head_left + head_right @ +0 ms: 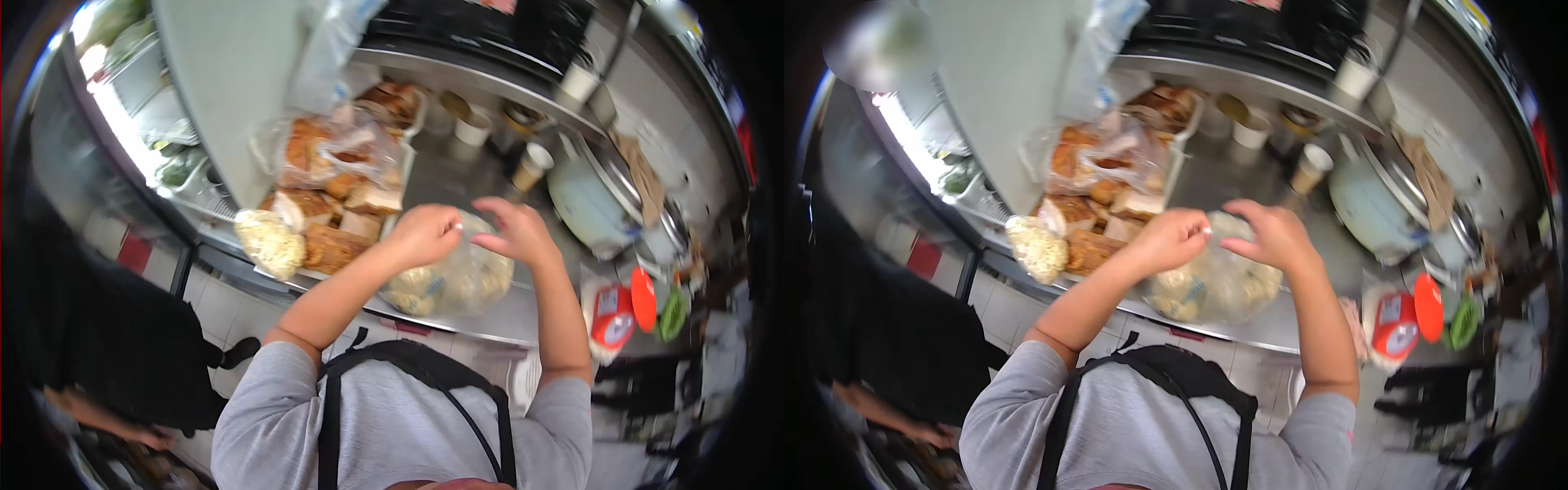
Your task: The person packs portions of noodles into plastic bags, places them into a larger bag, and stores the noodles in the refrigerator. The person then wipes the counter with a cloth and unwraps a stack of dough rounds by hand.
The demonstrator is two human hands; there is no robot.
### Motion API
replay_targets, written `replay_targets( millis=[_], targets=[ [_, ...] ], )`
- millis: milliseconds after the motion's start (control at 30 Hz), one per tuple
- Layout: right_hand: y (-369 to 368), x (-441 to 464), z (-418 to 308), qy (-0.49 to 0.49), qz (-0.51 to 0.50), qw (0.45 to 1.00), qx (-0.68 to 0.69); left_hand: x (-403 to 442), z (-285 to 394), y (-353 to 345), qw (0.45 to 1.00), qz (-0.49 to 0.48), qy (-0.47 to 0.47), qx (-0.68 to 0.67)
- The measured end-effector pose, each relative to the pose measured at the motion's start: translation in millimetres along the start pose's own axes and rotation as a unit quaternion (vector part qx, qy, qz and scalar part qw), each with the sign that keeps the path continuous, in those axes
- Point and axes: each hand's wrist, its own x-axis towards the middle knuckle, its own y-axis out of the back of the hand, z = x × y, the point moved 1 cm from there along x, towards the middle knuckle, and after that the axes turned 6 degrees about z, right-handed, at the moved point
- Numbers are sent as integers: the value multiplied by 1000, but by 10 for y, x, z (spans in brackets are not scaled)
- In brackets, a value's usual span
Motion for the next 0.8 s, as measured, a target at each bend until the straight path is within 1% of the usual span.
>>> replay_targets(
  millis=[33,100,133,167,200,267,300,333,400,433,500,533,600,633,667,700,733,767,800],
  targets=[
    [-17,4,-33,-12,-40,999,-14,75,149,-26,1000,-17,-13,-6],
    [-61,-15,19,-11,-65,998,-2,157,111,-226,998,-28,-48,-1],
    [-75,-35,86,-7,-56,998,-5,145,34,-302,996,5,4,-92],
    [-105,-54,155,-1,-48,999,-7,102,-82,-384,981,39,58,-180],
    [-127,-82,202,6,-40,999,-9,50,-210,-483,955,72,113,-265],
    [-150,-94,206,34,-1,999,12,-135,-532,-814,968,162,52,-187],
    [-172,-82,199,49,19,998,22,-196,-544,-869,967,206,20,-146],
    [-210,-52,205,42,17,999,21,-252,-578,-909,995,89,-12,33],
    [-301,26,219,29,11,999,20,-236,-558,-1026,991,83,-36,103],
    [-318,34,224,7,13,998,61,-211,-538,-1048,986,82,-48,140],
    [-352,28,215,-32,14,989,143,-163,-578,-1058,990,38,10,139],
    [-329,-8,235,-41,113,982,149,-133,-610,-1060,989,18,39,138],
    [-253,-218,362,-53,309,935,165,-139,-692,-1101,990,34,63,121],
    [-424,-438,677,-121,370,887,250,-158,-713,-1119,989,46,75,115],
    [-548,-627,821,-197,417,862,212,-175,-694,-1154,984,45,108,138],
    [-851,-784,1036,-236,385,878,157,-190,-743,-1220,984,55,77,149],
    [-1076,-910,1177,-193,267,940,88,-202,-814,-1249,983,66,50,165],
    [-1125,-885,942,-182,232,954,60,-205,-772,-1190,984,75,15,158],
    [-1093,-744,641,-185,226,955,48,-204,-726,-1147,985,79,-21,150]
  ],
)
